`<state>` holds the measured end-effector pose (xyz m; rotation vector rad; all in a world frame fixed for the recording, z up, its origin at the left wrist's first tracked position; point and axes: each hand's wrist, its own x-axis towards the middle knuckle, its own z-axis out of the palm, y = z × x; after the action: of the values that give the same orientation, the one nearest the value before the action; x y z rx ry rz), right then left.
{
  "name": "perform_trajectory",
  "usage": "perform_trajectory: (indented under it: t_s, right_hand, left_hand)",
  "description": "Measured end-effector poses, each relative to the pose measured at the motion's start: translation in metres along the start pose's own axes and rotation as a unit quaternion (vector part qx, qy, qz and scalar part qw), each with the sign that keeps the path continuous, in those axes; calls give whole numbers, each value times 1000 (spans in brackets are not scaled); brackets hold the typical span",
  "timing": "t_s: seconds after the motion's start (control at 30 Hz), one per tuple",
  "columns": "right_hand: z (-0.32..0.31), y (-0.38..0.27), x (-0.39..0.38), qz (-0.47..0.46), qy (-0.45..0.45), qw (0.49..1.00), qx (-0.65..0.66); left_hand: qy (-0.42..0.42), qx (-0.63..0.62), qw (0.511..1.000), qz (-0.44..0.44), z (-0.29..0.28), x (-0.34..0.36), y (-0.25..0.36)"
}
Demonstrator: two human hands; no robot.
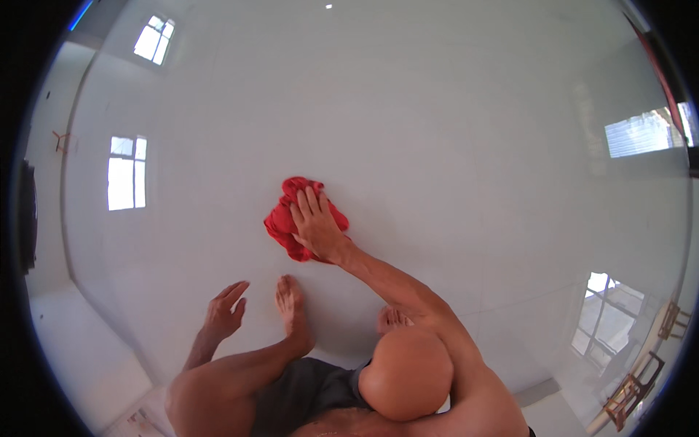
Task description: The person wipes the tiled floor with a cloth by hand while crouching.
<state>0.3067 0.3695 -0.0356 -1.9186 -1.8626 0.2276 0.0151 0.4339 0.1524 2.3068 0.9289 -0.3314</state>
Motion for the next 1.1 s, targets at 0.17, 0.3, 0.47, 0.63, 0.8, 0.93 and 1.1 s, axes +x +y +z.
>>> perform_trajectory:
  t_s: [0.17,0.3,0.47,0.63,0.8,0.93,1.1]
  right_hand:
    - [-22,32,-48,43,-51,996,-52]
    - [-43,78,-99,133,-15,983,-125]
    - [-64,88,-137,306,-6,943,-132]
    - [-91,52,-159,357,-94,928,-37]
    - [-106,69,-184,411,10,889,199]
    - [-112,54,-166,411,36,881,230]
    - [-125,93,-202,429,7,876,221]
  left_hand:
    - [79,-79,988,102,80,63,3]
    - [100,-33,956,275,136,121,40]
    - [145,-115,894,408,186,193,113]
    - [46,-117,891,436,207,201,135]
    - [84,-45,920,380,211,214,170]
    - [156,-4,919,362,245,215,152]
    - [175,-31,923,340,203,235,135]
